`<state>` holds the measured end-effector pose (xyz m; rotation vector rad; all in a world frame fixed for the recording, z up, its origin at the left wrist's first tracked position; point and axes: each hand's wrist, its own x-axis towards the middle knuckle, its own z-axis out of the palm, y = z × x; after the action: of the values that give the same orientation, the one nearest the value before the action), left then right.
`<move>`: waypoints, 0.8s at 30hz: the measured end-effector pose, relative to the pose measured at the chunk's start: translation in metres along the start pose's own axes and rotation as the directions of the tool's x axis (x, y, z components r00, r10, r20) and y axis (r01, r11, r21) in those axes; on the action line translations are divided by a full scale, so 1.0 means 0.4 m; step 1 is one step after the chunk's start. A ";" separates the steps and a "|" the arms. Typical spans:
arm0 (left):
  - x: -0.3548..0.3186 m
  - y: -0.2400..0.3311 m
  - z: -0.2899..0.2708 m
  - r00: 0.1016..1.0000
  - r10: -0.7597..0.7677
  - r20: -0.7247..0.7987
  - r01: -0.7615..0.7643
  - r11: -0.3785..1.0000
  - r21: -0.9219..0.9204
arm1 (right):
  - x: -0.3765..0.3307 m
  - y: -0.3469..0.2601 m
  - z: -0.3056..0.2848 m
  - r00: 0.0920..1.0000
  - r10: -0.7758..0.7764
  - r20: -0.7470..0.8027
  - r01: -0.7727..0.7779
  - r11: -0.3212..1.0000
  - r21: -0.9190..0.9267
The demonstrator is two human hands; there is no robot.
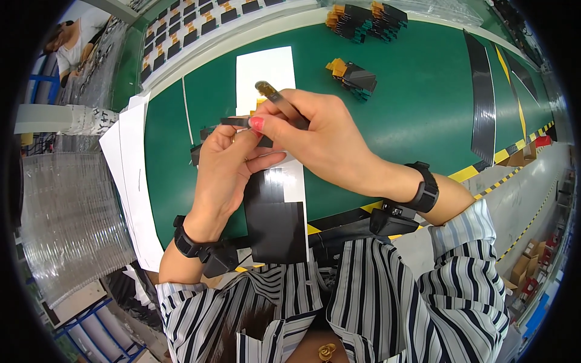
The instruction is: The person uses tweezers to peel a black adhesive strip from a backing sheet, applies it to a small electronic component, and then places the finished component onto a tray.
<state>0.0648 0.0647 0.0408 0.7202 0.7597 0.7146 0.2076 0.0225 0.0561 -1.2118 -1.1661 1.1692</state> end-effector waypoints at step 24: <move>-0.004 0.004 -0.012 0.999 0.045 0.002 -0.045 0.999 0.010 | 0.011 0.007 -0.014 0.998 0.033 -0.049 -0.040 0.986 -0.160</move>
<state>0.0596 0.0659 0.0402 0.7485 0.7478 0.7515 0.2133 0.0268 0.0535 -1.3806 -1.2263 1.0843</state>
